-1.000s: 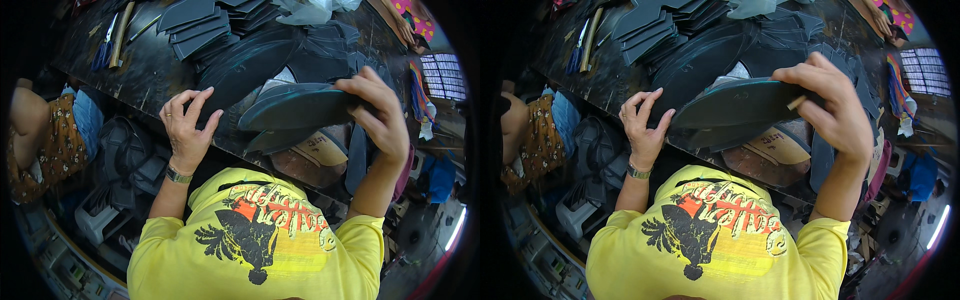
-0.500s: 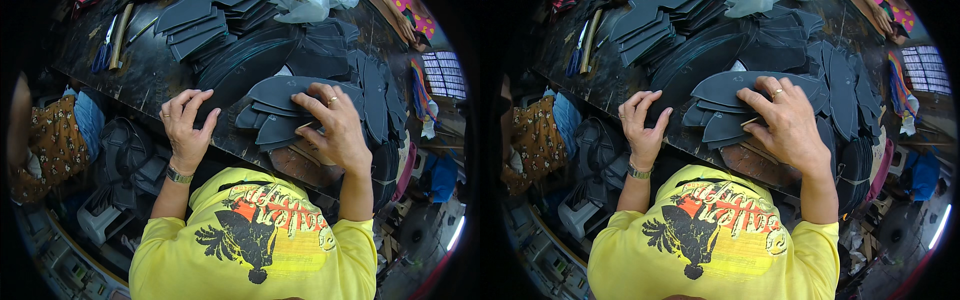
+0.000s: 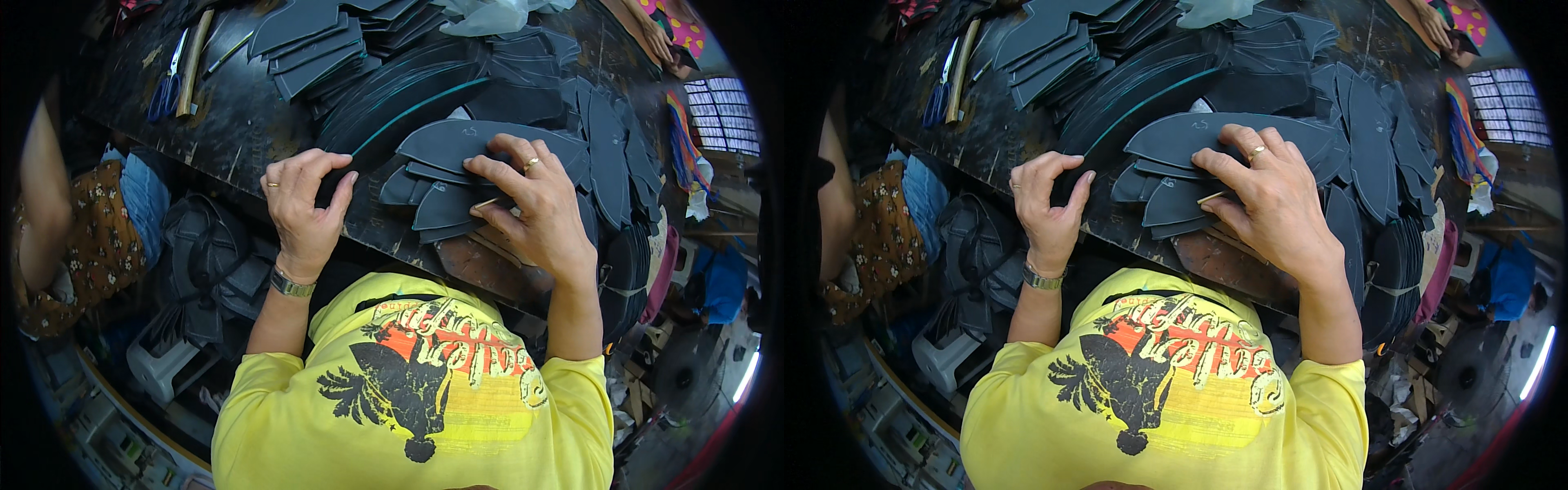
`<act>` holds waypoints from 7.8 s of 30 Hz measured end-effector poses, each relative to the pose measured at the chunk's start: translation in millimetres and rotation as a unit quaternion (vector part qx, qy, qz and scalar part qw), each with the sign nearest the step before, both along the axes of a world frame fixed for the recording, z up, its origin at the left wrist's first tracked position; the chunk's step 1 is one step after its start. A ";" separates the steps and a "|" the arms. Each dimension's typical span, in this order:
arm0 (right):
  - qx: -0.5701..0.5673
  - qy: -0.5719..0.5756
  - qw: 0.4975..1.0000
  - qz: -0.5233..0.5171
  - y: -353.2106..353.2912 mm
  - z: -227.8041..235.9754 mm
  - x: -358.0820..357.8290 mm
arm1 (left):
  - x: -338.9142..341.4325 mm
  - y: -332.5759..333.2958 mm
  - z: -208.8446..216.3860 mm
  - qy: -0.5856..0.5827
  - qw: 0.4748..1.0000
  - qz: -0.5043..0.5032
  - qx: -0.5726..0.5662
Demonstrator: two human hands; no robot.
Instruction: The person repeatedly places a cardboard template on a stack of black rubber shoe parts, traces the outline with a pencil, then removes the template and sets the marked part aside. This cycle repeats throughout the clip.
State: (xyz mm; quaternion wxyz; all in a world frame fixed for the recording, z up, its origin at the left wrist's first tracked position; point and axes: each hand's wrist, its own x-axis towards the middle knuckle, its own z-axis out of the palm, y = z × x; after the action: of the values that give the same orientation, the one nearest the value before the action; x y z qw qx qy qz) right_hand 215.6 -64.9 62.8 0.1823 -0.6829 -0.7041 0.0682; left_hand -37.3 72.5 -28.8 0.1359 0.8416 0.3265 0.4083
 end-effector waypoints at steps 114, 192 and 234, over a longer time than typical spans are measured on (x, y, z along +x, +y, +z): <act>0.183 0.389 0.900 -0.074 58.4 17.2 54.5 | -15.1 2.0 -16.4 -0.033 0.999 -0.018 -0.039; 0.197 0.299 0.927 -0.114 36.3 -5.2 50.8 | -7.5 4.1 -16.6 -0.008 1.000 -0.019 -0.003; 0.019 0.062 0.995 0.079 117.4 -10.4 24.6 | -12.0 3.4 -30.9 -0.053 0.997 -0.046 0.015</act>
State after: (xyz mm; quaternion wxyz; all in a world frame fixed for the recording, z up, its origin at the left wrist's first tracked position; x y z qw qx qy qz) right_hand 240.1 52.5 52.4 0.2321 -0.6164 -0.7442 0.1111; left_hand -49.3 75.8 -59.7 0.1588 0.8346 0.2737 0.4508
